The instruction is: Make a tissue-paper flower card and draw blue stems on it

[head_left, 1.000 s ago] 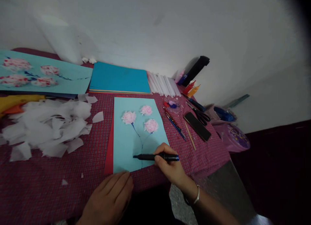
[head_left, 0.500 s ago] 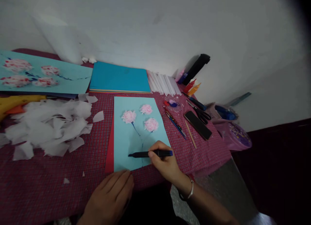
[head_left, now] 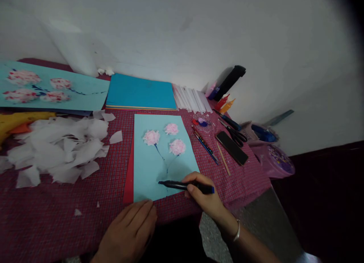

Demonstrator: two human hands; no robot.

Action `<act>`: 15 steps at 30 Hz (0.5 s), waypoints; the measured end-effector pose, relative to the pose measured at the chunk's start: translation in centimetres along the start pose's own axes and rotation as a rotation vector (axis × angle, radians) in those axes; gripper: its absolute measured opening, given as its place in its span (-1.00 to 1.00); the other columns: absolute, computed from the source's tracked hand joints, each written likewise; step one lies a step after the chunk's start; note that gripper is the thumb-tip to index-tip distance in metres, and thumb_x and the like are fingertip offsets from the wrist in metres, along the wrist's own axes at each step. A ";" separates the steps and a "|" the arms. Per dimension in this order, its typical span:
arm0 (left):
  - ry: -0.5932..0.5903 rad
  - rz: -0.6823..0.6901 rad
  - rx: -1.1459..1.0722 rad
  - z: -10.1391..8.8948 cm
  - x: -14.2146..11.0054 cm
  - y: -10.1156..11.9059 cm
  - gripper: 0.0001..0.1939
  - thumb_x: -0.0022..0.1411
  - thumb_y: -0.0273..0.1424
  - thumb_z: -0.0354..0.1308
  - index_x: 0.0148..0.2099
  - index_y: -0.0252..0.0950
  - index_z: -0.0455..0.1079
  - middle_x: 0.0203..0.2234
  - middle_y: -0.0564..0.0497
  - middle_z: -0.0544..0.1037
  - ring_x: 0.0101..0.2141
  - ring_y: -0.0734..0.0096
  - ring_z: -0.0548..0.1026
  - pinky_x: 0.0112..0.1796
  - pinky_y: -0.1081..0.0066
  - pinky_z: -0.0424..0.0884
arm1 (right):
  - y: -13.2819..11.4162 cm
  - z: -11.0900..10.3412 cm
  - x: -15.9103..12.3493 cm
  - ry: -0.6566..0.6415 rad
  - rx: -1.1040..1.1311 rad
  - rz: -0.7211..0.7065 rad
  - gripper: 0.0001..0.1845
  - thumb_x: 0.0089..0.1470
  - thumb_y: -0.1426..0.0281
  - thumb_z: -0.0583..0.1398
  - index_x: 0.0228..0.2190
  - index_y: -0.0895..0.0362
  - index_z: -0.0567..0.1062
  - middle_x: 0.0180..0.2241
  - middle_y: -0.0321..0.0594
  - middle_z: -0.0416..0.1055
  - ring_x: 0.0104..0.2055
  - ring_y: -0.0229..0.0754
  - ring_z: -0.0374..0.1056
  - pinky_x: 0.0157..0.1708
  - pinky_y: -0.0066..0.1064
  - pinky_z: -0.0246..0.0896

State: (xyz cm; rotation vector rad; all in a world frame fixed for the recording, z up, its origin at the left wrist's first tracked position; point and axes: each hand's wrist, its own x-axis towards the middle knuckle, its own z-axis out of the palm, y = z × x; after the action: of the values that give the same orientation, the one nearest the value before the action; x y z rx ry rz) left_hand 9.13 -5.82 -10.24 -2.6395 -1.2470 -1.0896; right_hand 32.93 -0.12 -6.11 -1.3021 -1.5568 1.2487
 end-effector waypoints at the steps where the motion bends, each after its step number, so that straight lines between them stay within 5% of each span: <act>1: 0.005 0.002 0.004 0.0 0.0 0.0 -0.71 0.30 -0.57 -0.08 -0.14 -0.35 0.47 -0.21 -0.02 0.58 -0.16 0.36 0.47 -0.07 0.32 0.32 | 0.0 0.2 0.1 0.004 -0.034 -0.011 -0.86 0.07 0.37 0.17 -0.32 0.11 0.52 -0.55 -0.31 0.41 -0.52 -0.27 0.34 -0.50 -0.46 0.17; 11: -0.020 -0.015 -0.005 -0.2 0.1 0.0 -0.72 0.29 -0.56 -0.07 -0.13 -0.34 0.47 -0.20 -0.02 0.59 -0.16 0.35 0.49 -0.06 0.32 0.32 | -0.9 1.6 0.8 0.006 -0.129 -0.088 -0.87 0.03 0.42 0.17 -0.38 0.12 0.54 -0.53 -0.30 0.42 -0.49 -0.26 0.31 -0.47 -0.45 0.16; 15: 0.108 0.064 0.039 1.8 -1.4 -1.5 -0.69 0.30 -0.54 -0.11 -0.19 -0.28 0.48 -0.29 0.01 0.62 -0.25 0.39 0.53 -0.16 0.37 0.37 | -0.9 0.7 0.7 -0.006 -0.058 -0.083 -0.88 0.02 0.40 0.18 -0.37 0.13 0.53 -0.53 -0.31 0.40 -0.50 -0.28 0.27 -0.50 -0.47 0.14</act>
State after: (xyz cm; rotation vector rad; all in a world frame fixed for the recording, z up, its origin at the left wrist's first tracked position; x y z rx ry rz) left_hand 8.58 -5.15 -12.83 -2.5363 -1.1439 -1.1675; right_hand 31.90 0.42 -5.44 -1.2578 -1.6458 1.1641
